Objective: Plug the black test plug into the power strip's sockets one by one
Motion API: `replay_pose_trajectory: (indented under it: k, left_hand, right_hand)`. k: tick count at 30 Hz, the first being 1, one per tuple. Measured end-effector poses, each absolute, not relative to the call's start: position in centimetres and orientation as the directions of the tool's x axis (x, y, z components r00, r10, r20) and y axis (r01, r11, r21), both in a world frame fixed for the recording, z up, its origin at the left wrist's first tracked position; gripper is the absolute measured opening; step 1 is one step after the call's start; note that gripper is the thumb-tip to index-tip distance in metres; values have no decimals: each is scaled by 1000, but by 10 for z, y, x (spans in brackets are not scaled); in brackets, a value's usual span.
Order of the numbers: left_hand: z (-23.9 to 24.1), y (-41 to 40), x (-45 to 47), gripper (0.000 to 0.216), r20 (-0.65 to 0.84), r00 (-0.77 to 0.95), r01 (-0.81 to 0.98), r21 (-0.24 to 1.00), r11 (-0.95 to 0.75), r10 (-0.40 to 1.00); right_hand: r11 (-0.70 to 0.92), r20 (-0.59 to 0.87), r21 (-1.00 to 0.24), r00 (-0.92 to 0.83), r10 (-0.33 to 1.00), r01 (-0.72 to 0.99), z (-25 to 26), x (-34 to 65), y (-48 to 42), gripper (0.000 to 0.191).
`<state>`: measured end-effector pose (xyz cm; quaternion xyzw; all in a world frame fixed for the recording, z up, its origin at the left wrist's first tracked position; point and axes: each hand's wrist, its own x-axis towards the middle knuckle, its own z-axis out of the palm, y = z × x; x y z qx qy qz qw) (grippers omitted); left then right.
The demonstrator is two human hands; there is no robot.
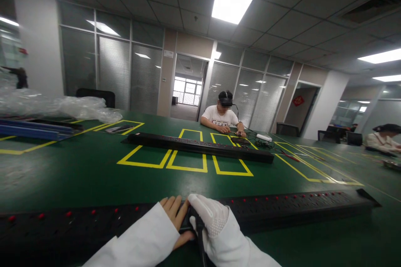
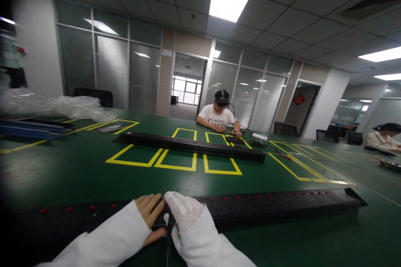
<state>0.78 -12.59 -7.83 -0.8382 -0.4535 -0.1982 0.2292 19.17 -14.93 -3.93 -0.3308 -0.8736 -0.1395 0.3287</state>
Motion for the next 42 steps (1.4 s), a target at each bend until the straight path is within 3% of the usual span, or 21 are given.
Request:
replay_pose_trajectory:
  k: [11,15,21,26,33,42]
  left_hand:
    - [-36,-140,15,62,350,480,876,-142,-461,804]
    - [-35,-141,17,53,362,477,878,-162,-450,801]
    - [-45,-137,14,54,393,491,871,-200,-449,778]
    - [-52,-132,15,56,421,509,859,-187,-477,751]
    - [-59,-128,14,54,439,569,814,-183,-551,696]
    - [-67,-122,11,56,463,584,800,-189,-569,667]
  right_hand:
    - [745,702,-5,-528,478,667,-35,188,-149,50]
    - [747,690,-45,-520,504,663,-39,188,-149,50]
    - [758,711,-112,-482,513,642,-42,186,-142,46]
    - [759,646,-200,-499,578,620,-30,185,-146,40]
    - [761,622,-187,-525,581,621,-20,188,-160,33]
    - [752,687,-185,-464,559,633,-39,183,-147,46]
